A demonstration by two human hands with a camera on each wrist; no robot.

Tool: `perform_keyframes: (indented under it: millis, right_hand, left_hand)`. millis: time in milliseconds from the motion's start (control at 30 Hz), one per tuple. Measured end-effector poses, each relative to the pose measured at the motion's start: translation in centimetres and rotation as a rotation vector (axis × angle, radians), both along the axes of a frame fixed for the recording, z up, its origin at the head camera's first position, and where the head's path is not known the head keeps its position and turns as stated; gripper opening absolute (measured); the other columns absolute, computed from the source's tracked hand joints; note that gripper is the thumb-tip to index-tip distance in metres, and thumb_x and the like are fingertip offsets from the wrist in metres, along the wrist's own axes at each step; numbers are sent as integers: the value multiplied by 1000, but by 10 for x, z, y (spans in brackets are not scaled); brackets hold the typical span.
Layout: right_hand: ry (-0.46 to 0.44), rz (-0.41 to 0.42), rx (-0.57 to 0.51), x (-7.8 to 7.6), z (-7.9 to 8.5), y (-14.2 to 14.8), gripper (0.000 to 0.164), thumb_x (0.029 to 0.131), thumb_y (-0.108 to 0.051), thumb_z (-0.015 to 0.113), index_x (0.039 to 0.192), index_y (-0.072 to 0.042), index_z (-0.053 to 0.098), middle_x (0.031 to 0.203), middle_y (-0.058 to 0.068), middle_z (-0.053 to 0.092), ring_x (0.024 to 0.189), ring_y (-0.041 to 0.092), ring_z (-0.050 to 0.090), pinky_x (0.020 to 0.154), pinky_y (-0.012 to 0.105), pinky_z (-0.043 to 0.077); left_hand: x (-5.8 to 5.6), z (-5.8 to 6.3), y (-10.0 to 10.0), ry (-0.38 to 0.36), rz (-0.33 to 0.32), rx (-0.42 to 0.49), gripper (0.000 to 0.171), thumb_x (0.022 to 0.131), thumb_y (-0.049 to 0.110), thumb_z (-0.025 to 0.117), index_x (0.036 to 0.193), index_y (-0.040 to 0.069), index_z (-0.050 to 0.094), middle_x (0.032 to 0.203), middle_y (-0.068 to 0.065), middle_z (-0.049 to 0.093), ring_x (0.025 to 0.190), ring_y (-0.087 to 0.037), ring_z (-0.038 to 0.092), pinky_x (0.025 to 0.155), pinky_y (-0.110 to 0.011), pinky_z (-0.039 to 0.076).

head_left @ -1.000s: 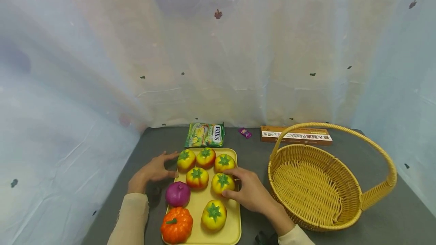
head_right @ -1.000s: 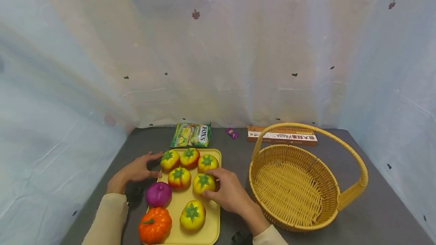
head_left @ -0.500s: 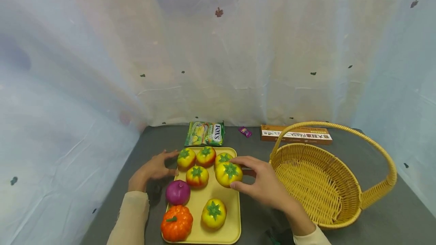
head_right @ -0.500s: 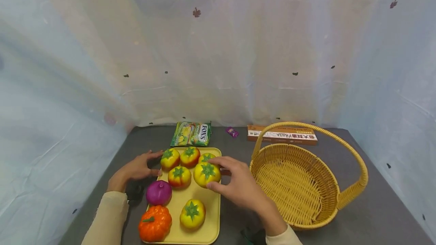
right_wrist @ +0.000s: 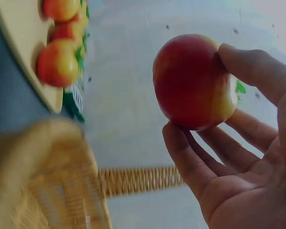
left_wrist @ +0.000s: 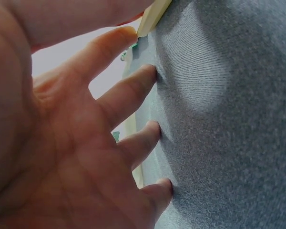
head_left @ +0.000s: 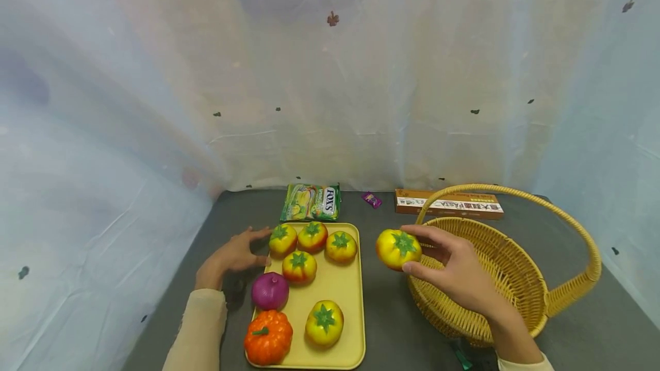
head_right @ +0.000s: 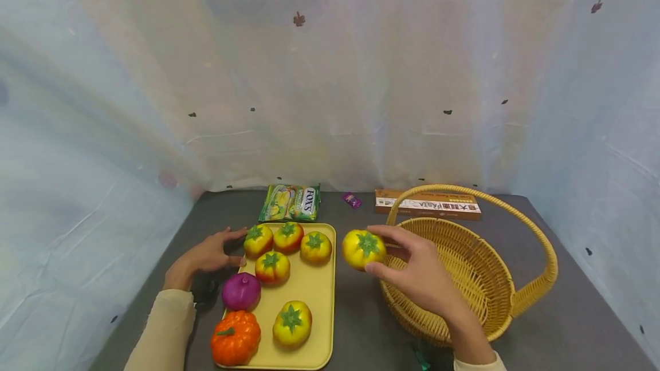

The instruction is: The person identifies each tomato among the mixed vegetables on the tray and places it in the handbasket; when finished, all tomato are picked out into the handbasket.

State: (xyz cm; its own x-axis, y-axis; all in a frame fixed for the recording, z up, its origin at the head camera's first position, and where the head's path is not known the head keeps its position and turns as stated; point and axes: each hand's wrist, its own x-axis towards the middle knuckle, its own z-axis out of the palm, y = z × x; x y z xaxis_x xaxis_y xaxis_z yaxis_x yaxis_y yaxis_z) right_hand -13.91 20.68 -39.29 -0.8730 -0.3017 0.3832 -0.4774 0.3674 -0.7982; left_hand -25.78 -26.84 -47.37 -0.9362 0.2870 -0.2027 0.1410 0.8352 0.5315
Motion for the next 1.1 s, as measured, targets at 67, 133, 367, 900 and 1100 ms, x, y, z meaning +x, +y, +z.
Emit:
perform_keyframes:
  millis: [67,133,367,900,1100]
  right_hand:
    - [-2,-22,10,2,1,11,54,95,-8,86,147,-10,68,140,11,72,121,3,73,100,20,60]
    - [-13,-53,22,5,-1,22,54,96,-8,85,147,-10,68,141,12,72,121,1,72,100,18,59]
    - [-59,-151,80,9,-16,51,53,97,-13,85,147,-11,68,144,15,71,125,-10,65,100,12,56]
    - [-216,-182,156,2,-41,61,59,97,-24,87,149,-7,65,146,23,69,128,39,73,99,36,65]
    - [-282,-201,218,2,-46,64,64,96,-26,87,152,-8,63,150,25,66,129,48,71,101,52,63]
  left_hand:
    - [0,0,0,4,-1,-4,85,90,28,89,165,15,51,173,-22,41,163,-60,19,121,-86,22]
    - [0,0,0,4,0,-6,85,90,29,89,165,15,51,173,-23,41,163,-60,20,122,-86,22]
    - [1,1,1,4,1,-7,86,89,30,90,164,15,52,172,-25,41,162,-61,22,121,-86,23]
    - [0,-1,0,-4,12,1,85,90,29,89,165,15,52,173,-23,41,163,-60,20,121,-85,24]
    - [1,-1,0,3,14,-1,85,89,30,90,165,16,52,173,-22,42,163,-59,20,122,-85,23]
